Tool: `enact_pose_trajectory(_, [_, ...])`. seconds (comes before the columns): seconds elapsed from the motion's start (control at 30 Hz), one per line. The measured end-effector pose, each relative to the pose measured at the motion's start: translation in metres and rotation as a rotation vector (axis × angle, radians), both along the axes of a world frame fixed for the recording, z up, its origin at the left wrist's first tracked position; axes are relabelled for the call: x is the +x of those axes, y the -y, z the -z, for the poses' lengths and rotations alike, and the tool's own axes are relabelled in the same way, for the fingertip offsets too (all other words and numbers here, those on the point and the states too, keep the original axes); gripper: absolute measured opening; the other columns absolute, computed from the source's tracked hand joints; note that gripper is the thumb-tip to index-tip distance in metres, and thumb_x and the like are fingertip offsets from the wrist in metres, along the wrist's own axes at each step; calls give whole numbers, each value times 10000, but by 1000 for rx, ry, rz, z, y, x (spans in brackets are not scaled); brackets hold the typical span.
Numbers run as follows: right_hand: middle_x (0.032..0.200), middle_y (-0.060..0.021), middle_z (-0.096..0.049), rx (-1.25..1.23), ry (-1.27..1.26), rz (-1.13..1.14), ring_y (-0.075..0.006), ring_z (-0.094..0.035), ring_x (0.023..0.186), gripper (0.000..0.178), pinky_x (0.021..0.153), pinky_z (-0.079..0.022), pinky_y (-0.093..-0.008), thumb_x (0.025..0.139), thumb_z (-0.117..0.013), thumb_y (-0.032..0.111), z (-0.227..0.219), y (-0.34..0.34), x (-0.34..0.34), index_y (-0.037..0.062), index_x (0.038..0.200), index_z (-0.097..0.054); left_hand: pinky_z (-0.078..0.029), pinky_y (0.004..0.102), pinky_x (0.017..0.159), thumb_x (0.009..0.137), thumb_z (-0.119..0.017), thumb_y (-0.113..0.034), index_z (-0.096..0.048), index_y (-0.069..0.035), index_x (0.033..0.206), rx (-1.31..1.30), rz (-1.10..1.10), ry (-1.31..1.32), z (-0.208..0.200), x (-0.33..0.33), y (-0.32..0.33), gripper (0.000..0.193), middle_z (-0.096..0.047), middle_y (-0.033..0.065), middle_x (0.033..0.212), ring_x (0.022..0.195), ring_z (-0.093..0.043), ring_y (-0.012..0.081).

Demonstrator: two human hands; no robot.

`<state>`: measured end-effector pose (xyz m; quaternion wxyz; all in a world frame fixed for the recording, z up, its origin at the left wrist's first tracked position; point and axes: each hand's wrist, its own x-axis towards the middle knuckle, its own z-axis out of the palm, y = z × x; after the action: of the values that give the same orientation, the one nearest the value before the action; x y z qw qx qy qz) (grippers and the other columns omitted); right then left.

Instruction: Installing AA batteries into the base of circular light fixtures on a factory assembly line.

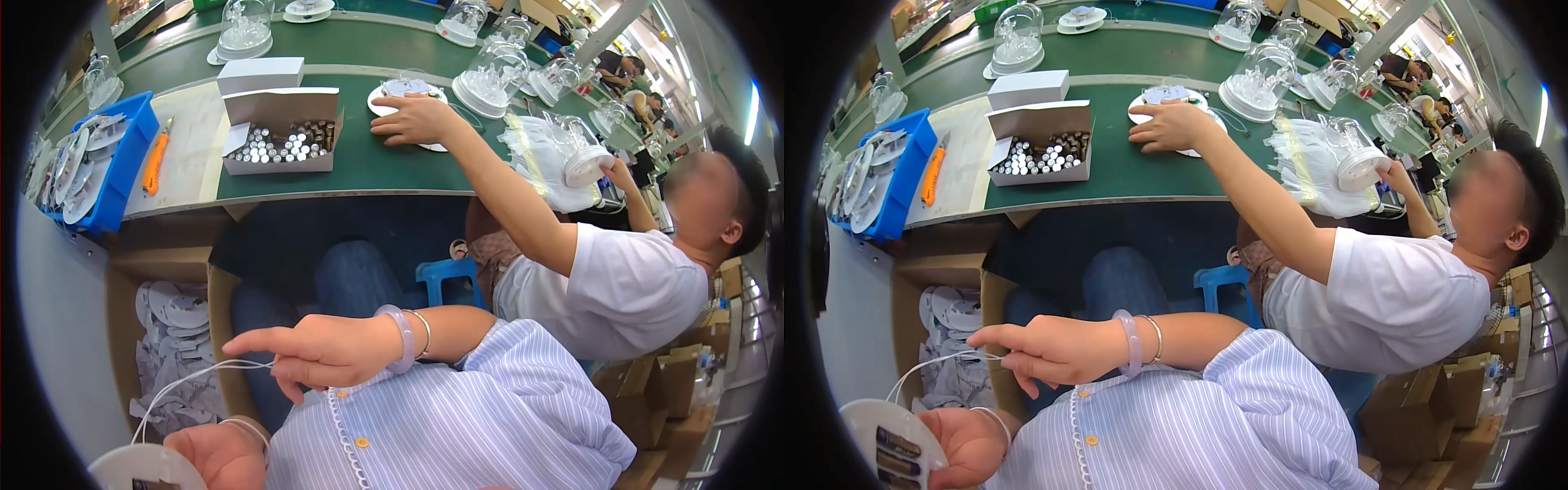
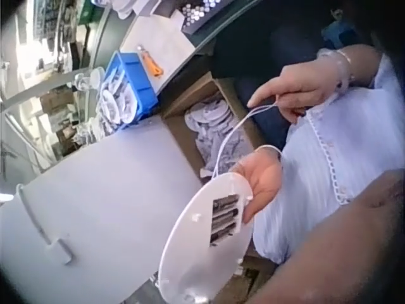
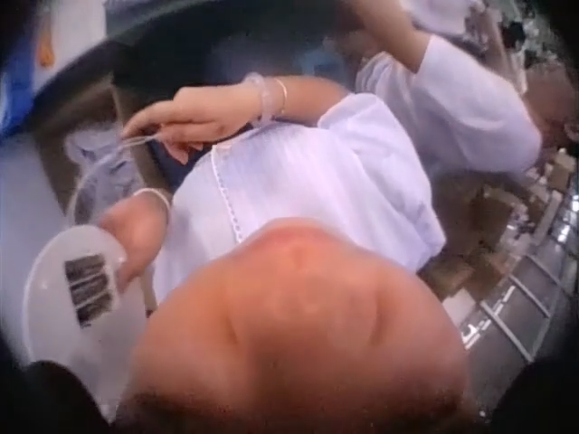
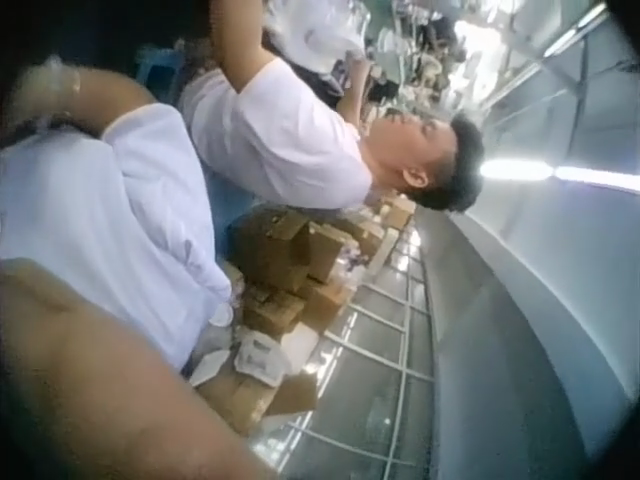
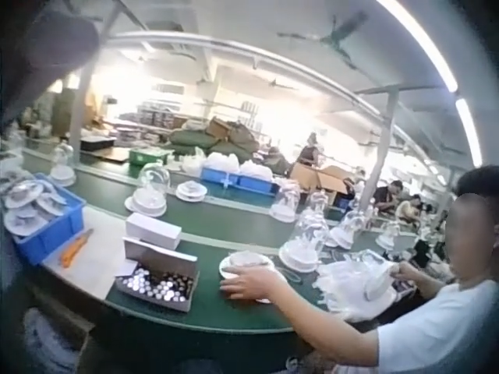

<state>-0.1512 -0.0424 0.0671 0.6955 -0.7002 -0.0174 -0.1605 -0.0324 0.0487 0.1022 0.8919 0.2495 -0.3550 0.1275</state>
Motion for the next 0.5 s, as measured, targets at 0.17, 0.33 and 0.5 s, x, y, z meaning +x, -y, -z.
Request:
enact_pose_trajectory(0.17, [634, -34, -577, 1, 51, -23, -123, -493, 458, 444, 458, -390, -223, 848, -361, 96, 4, -3, 0, 21, 1261, -217, -239, 384, 980, 862, -422, -181, -372, -57, 1207, -22, -26, -56, 4, 0, 0, 370, -382, 108, 1253, 1150, -355, 268])
enact_pose_trajectory(0.33, [642, -45, -577, -33, 96, 60, -134, -513, 486, 454, 486, -395, -225, 842, -380, 91, 9, -4, -4, 11, 1257, -216, -218, 390, 989, 861, -425, -191, -368, -50, 1209, -63, -41, -117, 12, -3, 5, 381, -371, 110, 1260, 1158, -341, 270])
enact_pose_trajectory(0.5, [629, -49, -572, -43, 82, 108, -135, -523, 495, 467, 501, -408, -221, 840, -380, 87, 10, -2, -7, 9, 1264, -200, -197, 397, 997, 859, -427, -202, -365, -43, 1212, -107, -80, -170, 21, -2, 7, 392, -360, 112, 1267, 1167, -327, 273])
